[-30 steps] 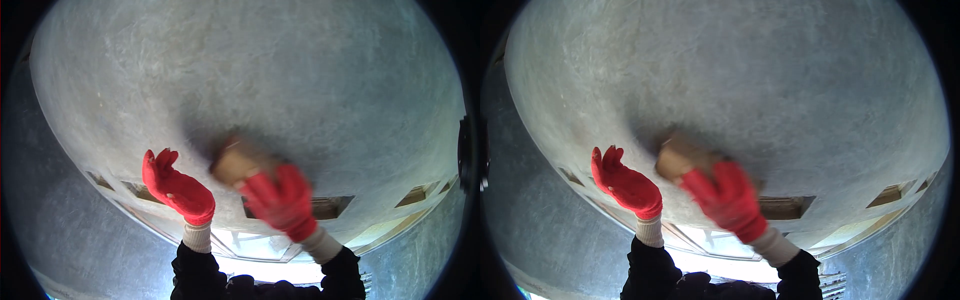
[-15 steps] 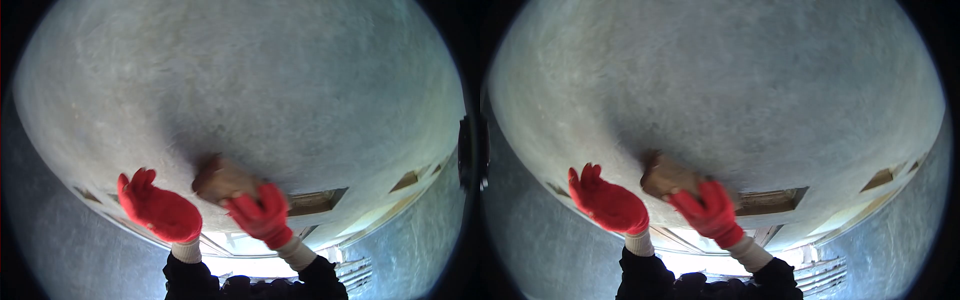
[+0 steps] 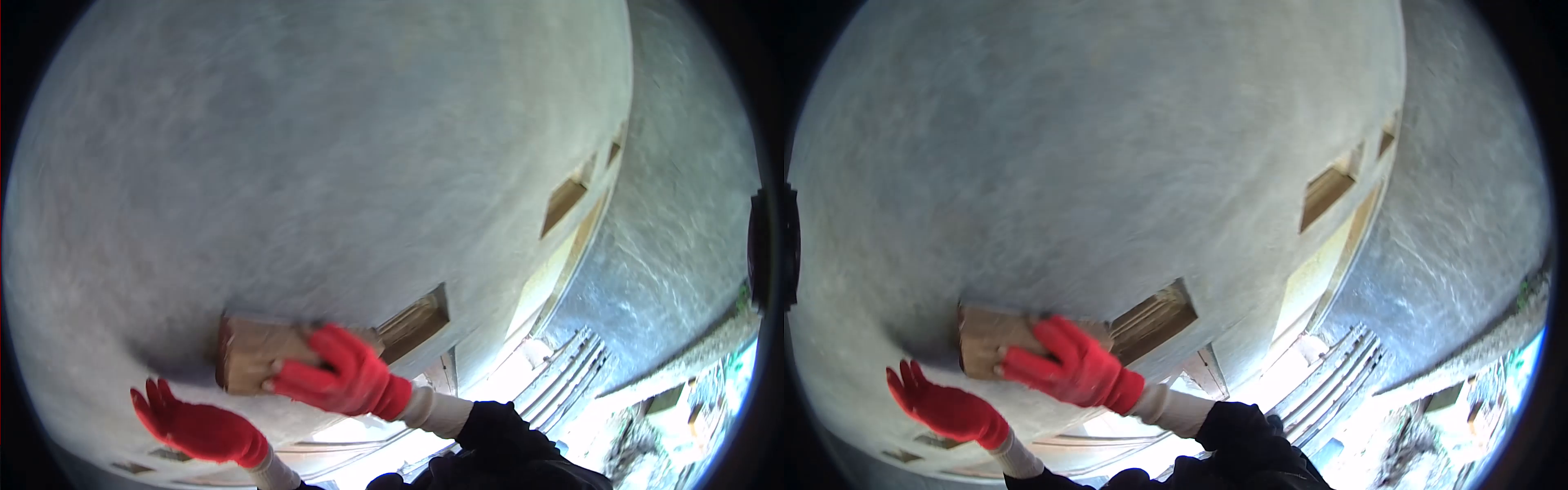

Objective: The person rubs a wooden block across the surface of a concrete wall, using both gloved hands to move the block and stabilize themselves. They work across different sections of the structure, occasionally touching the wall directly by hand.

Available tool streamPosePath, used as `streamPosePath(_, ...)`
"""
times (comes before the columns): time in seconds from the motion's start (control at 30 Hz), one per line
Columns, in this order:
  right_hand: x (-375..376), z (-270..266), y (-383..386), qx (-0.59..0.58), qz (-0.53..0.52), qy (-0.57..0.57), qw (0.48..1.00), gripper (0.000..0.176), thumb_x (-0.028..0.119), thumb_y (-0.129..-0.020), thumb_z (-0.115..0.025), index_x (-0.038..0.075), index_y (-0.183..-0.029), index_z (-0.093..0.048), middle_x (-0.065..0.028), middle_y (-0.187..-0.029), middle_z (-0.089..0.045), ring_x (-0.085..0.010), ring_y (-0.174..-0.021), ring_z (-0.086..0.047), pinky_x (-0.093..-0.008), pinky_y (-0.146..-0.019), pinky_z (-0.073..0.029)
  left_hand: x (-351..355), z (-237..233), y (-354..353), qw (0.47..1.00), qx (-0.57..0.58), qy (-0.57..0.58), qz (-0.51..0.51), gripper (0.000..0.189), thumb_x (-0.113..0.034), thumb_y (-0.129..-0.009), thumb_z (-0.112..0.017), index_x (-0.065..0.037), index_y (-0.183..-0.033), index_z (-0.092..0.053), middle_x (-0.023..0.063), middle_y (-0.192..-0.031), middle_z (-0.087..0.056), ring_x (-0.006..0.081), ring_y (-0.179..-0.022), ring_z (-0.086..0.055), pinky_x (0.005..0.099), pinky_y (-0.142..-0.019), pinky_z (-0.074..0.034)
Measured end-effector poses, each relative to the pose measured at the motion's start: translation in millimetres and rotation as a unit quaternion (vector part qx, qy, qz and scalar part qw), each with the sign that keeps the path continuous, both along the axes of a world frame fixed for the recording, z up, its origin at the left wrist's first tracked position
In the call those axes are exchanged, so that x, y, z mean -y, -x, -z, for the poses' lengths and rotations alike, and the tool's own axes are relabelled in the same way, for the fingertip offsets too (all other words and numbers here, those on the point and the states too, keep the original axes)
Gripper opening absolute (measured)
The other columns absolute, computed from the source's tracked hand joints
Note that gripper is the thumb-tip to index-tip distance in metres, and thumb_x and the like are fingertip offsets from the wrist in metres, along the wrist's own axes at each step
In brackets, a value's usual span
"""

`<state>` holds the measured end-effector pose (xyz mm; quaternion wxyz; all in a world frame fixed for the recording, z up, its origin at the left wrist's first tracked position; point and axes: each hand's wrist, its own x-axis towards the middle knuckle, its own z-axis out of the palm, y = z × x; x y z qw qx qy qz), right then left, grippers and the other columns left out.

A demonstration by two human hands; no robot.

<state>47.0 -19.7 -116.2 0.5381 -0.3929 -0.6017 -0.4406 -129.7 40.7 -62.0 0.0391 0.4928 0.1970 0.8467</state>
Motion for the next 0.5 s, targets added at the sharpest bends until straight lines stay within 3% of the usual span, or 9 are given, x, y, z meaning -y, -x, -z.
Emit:
streamPosePath(0.07, 33, -15, -54, -0.085, 0.086, 0.133, 0.984, 0.072, 0.029, -0.070, -0.081, 0.016, -0.136, -0.053, -0.0100, -0.132, -0.049, -0.0401, -0.111, -0.055, -0.0502, -0.086, -0.051, 10, 3, 3, 0.998, -0.043, -0.029, -0.022, 0.059, -0.040, -0.103, -0.032, 0.004, -0.141, -0.039, 0.0176, -0.143, -0.046, 0.0351, -0.126, -0.050, 0.0466, -0.109, -0.035)
streamPosePath(0.13, 45, -18, -125, -0.241, 0.126, 0.033, 0.962, 0.086, 0.031, -0.067, -0.081, 0.008, -0.142, -0.044, -0.0245, -0.136, -0.042, -0.0491, -0.117, -0.047, -0.0547, -0.096, -0.043, 11, 9, 12, 0.990, -0.096, -0.007, -0.107, 0.057, -0.037, -0.103, -0.031, 0.005, -0.141, -0.039, 0.0185, -0.142, -0.047, 0.0349, -0.123, -0.053, 0.0458, -0.107, -0.038)
streamPosePath(0.2, 36, -7, -201, -0.349, 0.184, -0.070, 0.916, 0.090, 0.029, -0.068, -0.078, 0.002, -0.143, -0.039, -0.0350, -0.133, -0.039, -0.0512, -0.119, -0.044, -0.0542, -0.099, -0.038, 20, 8, -5, 0.984, -0.146, -0.033, -0.096, 0.055, -0.035, -0.105, -0.029, 0.006, -0.140, -0.039, 0.0201, -0.142, -0.046, 0.0346, -0.123, -0.053, 0.0457, -0.107, -0.039)
streamPosePath(0.27, 34, -11, -216, -0.344, 0.217, -0.106, 0.907, 0.090, 0.028, -0.065, -0.079, 0.001, -0.141, -0.041, -0.0339, -0.134, -0.039, -0.0522, -0.116, -0.046, -0.0540, -0.098, -0.040, 33, 6, -51, 0.988, -0.150, -0.042, -0.020, 0.053, -0.034, -0.105, -0.030, 0.006, -0.139, -0.039, 0.0212, -0.144, -0.044, 0.0343, -0.123, -0.052, 0.0466, -0.106, -0.039)
streamPosePath(0.3, 48, -18, -201, -0.320, 0.142, -0.041, 0.936, 0.088, 0.027, -0.062, -0.081, 0.005, -0.139, -0.045, -0.0304, -0.136, -0.040, -0.0500, -0.117, -0.048, -0.0555, -0.100, -0.040, 30, 5, -75, 0.975, -0.208, -0.080, -0.023, 0.053, -0.034, -0.104, -0.032, 0.006, -0.139, -0.039, 0.0218, -0.144, -0.042, 0.0345, -0.124, -0.051, 0.0468, -0.107, -0.039)
streamPosePath(0.37, 53, -19, -184, -0.110, 0.047, 0.024, 0.992, 0.087, 0.030, -0.059, -0.083, 0.013, -0.136, -0.049, -0.0226, -0.139, -0.041, -0.0454, -0.117, -0.050, -0.0581, -0.101, -0.041, 29, 4, -134, 0.946, -0.294, -0.138, 0.004, 0.056, -0.037, -0.102, -0.039, 0.005, -0.140, -0.039, 0.0230, -0.146, -0.039, 0.0362, -0.127, -0.048, 0.0478, -0.107, -0.037)
streamPosePath(0.5, 73, -24, -245, -0.046, 0.028, 0.057, 0.997, 0.091, 0.033, -0.057, -0.084, 0.017, -0.139, -0.047, -0.0130, -0.141, -0.043, -0.0410, -0.118, -0.052, -0.0601, -0.101, -0.041, 55, -16, -234, 0.921, -0.354, -0.162, 0.032, 0.063, -0.045, -0.101, -0.041, 0.004, -0.140, -0.038, 0.0227, -0.149, -0.035, 0.0378, -0.128, -0.046, 0.0500, -0.107, -0.037)
